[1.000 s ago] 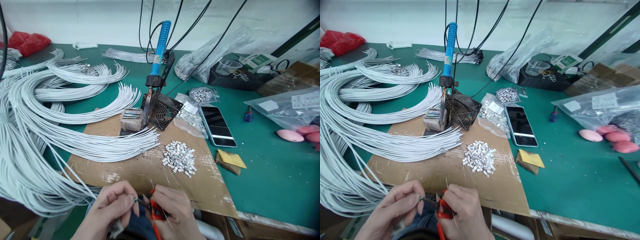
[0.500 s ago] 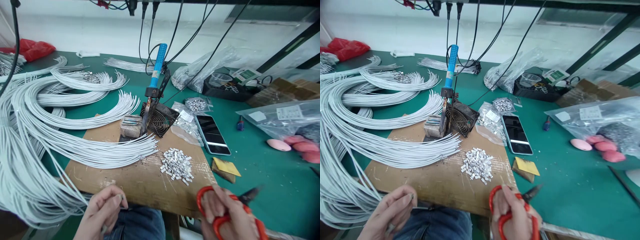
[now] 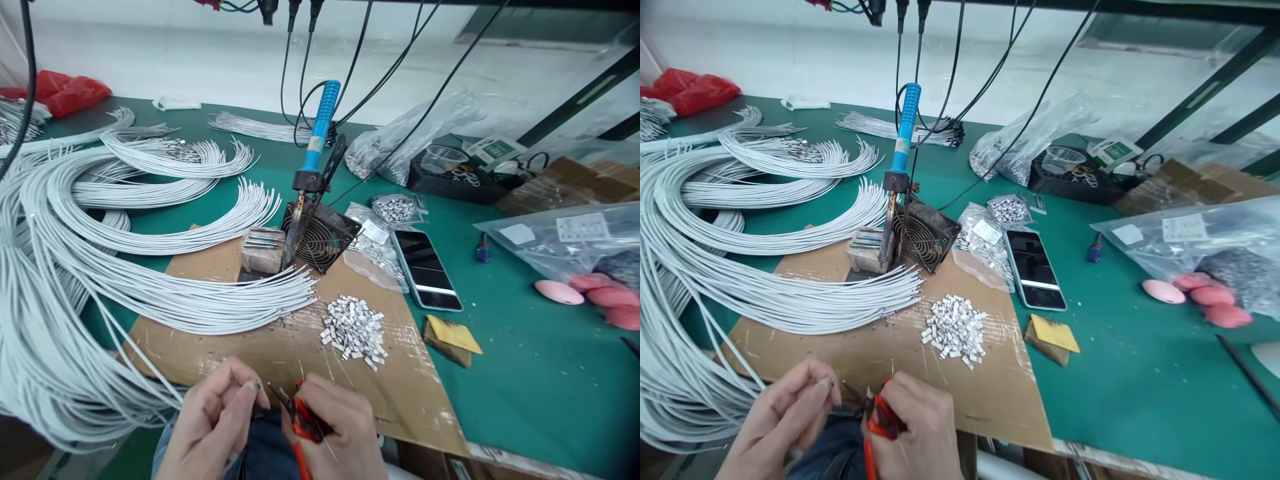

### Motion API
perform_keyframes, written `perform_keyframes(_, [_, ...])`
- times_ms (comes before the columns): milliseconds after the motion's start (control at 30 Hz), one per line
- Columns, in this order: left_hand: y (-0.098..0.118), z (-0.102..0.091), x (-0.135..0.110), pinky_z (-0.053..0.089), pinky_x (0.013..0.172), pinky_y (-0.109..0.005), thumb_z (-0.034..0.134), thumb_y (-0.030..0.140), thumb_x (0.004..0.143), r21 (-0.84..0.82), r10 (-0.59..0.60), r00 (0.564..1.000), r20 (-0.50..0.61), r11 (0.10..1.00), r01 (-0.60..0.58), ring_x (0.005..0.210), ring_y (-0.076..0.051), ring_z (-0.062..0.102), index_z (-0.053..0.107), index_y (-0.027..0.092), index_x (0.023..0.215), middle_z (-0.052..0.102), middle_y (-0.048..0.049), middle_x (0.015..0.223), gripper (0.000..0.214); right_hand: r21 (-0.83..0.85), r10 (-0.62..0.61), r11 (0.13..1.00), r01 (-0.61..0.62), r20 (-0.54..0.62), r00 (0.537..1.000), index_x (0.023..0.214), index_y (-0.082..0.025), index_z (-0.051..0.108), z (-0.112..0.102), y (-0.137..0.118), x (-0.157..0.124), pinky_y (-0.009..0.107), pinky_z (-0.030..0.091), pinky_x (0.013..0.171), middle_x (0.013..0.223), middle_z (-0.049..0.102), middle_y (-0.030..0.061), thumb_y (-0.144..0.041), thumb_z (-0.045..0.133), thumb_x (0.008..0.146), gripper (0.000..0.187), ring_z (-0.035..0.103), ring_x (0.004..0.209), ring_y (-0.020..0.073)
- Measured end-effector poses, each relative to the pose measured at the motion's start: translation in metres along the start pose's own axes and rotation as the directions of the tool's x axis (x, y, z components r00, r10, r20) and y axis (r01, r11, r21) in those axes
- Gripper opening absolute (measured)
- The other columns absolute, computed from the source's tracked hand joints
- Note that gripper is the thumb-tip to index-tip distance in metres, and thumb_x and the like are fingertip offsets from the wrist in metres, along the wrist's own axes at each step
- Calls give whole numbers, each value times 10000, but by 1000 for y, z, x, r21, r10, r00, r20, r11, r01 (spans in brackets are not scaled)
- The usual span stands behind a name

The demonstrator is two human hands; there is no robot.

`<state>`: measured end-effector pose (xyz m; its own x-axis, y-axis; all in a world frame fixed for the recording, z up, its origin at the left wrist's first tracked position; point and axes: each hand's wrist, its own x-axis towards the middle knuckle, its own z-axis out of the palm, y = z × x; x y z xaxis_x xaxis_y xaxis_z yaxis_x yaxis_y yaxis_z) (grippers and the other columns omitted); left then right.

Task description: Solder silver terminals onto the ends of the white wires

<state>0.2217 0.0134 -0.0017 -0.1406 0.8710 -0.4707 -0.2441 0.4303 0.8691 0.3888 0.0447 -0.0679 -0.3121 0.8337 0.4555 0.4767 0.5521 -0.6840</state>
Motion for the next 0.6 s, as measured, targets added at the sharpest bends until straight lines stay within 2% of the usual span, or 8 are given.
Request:
perform_keyframes(167, [4, 2, 0, 150, 527, -255, 793, 758, 700, -13, -18, 1000, -5, 1000, 18, 485, -80, 247, 687, 163, 704, 381, 82, 476, 605, -42, -69, 997, 70, 21, 997, 621, -211, 320, -6, -4, 8, 261, 190, 466, 568, 342, -64, -94, 517, 825, 307, 308, 466, 79])
perform_keyframes(333, [5, 2, 0, 156, 515, -243, 797, 759, 692, -2, -35, 999, -1, 999, 35, 474, -72, 244, 684, 165, 696, 389, 81, 467, 605, -69, -105, 992, 110, 81, 991, 603, -207, 367, -16, -8, 17, 239, 234, 458, 564, 379, -62, -70, 528, 805, 293, 356, 471, 75])
perform_keyframes(600, [5, 1, 0, 148, 509, -242, 789, 754, 710, 4, -35, 999, 23, 999, 35, 480, -67, 228, 673, 159, 703, 363, 89, 486, 606, -104, -119, 986, 128, 82, 989, 602, -203, 443, -16, -7, 15, 239, 283, 477, 576, 419, -52, -88, 544, 842, 285, 397, 481, 79])
